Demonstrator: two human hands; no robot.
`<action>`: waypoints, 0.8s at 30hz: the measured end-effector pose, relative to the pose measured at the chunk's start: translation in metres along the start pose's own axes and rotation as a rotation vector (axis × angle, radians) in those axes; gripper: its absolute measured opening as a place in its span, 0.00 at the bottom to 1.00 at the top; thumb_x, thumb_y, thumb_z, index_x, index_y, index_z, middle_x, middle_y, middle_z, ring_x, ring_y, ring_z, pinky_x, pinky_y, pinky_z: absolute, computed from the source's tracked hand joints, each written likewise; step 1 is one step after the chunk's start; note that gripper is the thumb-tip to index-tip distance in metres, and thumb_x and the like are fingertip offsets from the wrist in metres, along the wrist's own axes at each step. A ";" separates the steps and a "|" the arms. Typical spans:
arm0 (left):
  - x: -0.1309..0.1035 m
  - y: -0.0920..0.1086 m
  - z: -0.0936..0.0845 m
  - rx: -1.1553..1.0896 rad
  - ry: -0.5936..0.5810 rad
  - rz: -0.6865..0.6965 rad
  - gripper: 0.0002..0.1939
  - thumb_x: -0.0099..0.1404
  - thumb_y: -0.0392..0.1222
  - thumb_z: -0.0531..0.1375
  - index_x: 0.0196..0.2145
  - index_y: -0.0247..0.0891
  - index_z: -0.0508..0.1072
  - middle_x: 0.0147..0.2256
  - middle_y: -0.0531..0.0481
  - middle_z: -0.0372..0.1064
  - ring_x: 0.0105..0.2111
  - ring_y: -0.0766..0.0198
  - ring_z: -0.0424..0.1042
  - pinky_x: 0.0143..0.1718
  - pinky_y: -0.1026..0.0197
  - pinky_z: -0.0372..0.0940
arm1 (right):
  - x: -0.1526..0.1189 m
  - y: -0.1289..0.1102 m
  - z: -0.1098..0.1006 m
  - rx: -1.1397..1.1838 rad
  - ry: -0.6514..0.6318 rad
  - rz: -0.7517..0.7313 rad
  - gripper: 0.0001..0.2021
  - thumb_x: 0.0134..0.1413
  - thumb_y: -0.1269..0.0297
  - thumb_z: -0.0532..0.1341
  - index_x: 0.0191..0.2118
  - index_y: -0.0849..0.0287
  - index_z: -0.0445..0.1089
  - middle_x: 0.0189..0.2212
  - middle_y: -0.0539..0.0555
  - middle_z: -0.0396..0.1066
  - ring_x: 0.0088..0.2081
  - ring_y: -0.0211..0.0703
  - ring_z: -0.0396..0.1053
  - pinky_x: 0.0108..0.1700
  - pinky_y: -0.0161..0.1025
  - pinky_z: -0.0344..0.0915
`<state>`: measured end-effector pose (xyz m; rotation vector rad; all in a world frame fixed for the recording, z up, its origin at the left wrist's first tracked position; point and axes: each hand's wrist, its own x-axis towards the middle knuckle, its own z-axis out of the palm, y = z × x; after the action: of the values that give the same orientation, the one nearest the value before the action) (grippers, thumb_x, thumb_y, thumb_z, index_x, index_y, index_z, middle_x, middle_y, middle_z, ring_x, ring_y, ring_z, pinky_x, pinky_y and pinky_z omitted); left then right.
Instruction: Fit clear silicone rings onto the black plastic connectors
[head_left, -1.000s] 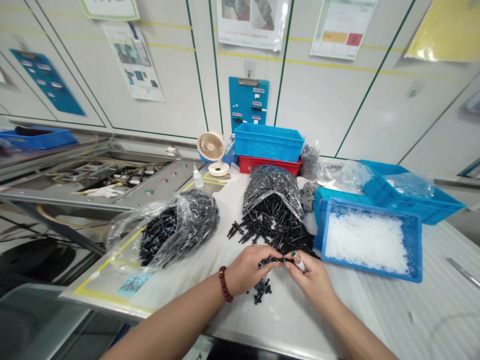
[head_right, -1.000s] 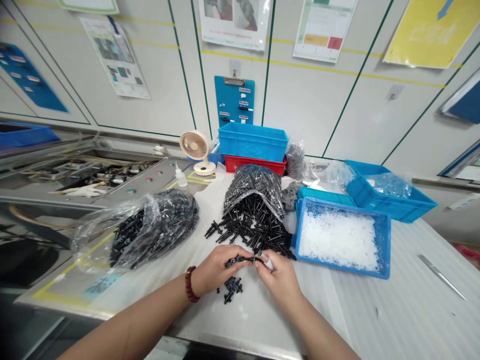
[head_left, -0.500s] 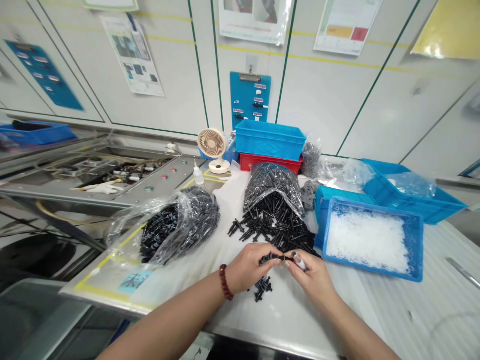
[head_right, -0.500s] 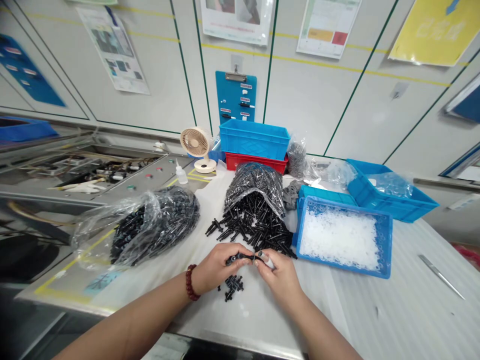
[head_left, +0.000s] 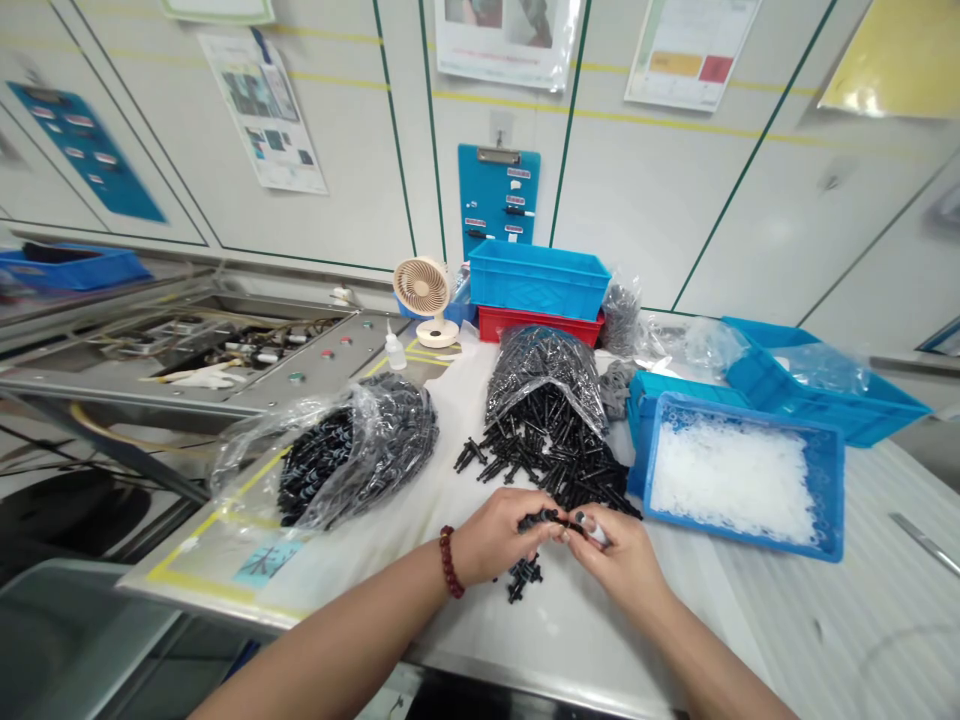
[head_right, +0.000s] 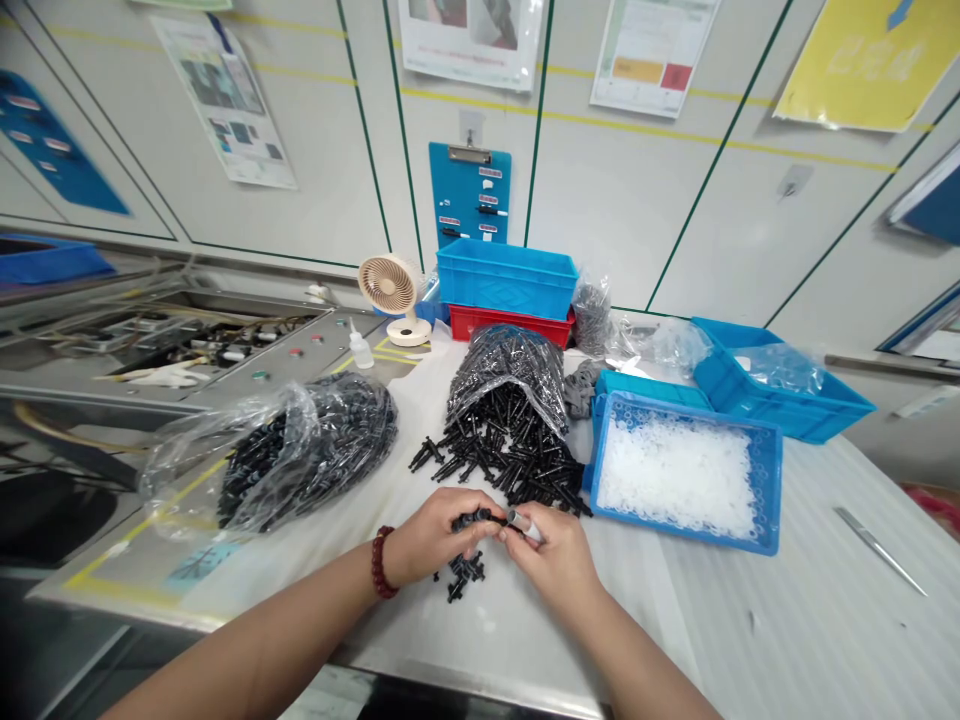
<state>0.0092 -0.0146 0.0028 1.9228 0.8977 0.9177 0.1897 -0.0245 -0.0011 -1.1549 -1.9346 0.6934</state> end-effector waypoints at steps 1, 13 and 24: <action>0.000 0.000 0.000 -0.013 -0.006 -0.001 0.10 0.62 0.42 0.56 0.33 0.33 0.72 0.28 0.49 0.72 0.15 0.73 0.66 0.21 0.70 0.63 | 0.000 -0.001 0.000 0.018 -0.010 0.017 0.08 0.47 0.63 0.58 0.23 0.59 0.66 0.18 0.46 0.63 0.21 0.33 0.59 0.24 0.29 0.55; 0.002 0.005 -0.003 -0.444 -0.176 -0.126 0.15 0.61 0.48 0.57 0.34 0.30 0.69 0.25 0.47 0.72 0.15 0.74 0.61 0.20 0.70 0.59 | 0.001 -0.009 -0.013 0.258 -0.189 0.133 0.19 0.53 0.52 0.55 0.19 0.59 0.55 0.17 0.45 0.57 0.23 0.33 0.54 0.26 0.30 0.53; 0.005 0.001 -0.002 -0.842 -0.215 -0.239 0.18 0.56 0.49 0.62 0.32 0.33 0.61 0.20 0.50 0.69 0.13 0.74 0.60 0.14 0.72 0.49 | -0.002 -0.010 -0.008 0.142 -0.055 0.054 0.11 0.53 0.62 0.55 0.24 0.60 0.65 0.18 0.47 0.63 0.22 0.34 0.59 0.26 0.31 0.57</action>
<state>0.0105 -0.0103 0.0060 1.1315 0.4763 0.7554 0.1923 -0.0307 0.0105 -1.1142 -1.8718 0.8853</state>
